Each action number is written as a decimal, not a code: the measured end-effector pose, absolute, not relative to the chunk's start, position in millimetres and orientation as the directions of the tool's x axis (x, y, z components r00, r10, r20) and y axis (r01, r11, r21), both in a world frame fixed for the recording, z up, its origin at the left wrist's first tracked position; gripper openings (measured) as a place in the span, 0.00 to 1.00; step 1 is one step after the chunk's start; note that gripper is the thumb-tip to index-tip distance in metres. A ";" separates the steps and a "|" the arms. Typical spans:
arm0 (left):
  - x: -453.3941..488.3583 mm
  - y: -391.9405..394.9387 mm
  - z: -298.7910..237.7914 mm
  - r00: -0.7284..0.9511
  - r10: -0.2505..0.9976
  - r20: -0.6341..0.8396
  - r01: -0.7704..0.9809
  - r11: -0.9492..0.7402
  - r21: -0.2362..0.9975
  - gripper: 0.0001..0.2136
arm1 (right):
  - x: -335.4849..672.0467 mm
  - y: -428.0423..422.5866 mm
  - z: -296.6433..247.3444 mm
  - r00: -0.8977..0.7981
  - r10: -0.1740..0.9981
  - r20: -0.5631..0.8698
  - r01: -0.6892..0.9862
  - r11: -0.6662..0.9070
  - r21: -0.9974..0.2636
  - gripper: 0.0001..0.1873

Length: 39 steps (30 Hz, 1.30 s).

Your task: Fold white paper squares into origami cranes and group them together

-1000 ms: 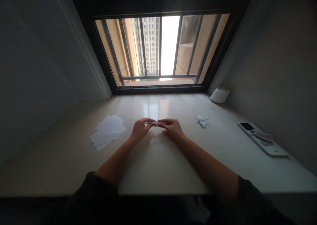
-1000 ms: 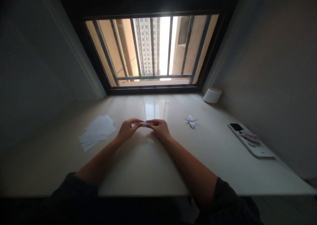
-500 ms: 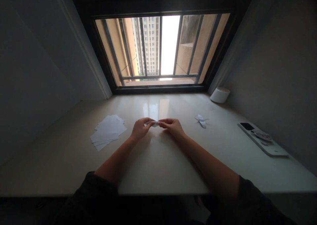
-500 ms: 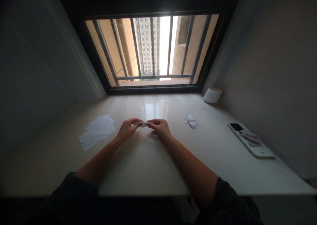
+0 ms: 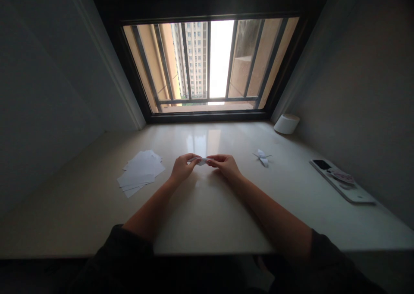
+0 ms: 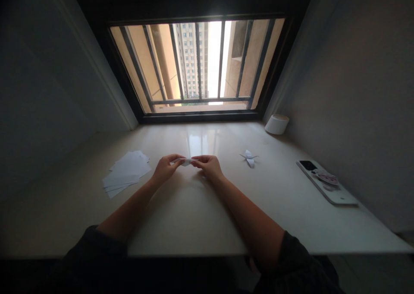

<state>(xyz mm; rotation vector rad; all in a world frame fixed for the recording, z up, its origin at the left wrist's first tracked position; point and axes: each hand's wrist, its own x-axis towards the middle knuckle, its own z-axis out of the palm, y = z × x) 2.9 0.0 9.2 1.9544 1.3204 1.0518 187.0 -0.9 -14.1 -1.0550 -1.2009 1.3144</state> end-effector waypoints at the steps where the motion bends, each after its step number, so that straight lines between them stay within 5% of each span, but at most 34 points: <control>1: 2.7 0.4 9.0 0.208 0.933 0.293 0.496 -0.359 0.791 0.13 | 187.0 -1.1 -13.6 -0.095 0.995 0.028 -0.126 0.016 -0.992 0.22; 25: 0.4 0.5 11.1 0.208 0.930 0.303 0.547 -0.368 0.752 0.12 | 185.9 -0.6 -15.9 -0.131 0.991 -0.001 -0.153 -0.022 -0.988 0.20; 39: 3.8 -2.9 18.0 0.243 0.946 0.214 0.357 -0.292 0.887 0.16 | 185.0 -4.9 -10.6 -0.028 0.974 0.226 -0.030 0.226 -0.974 0.13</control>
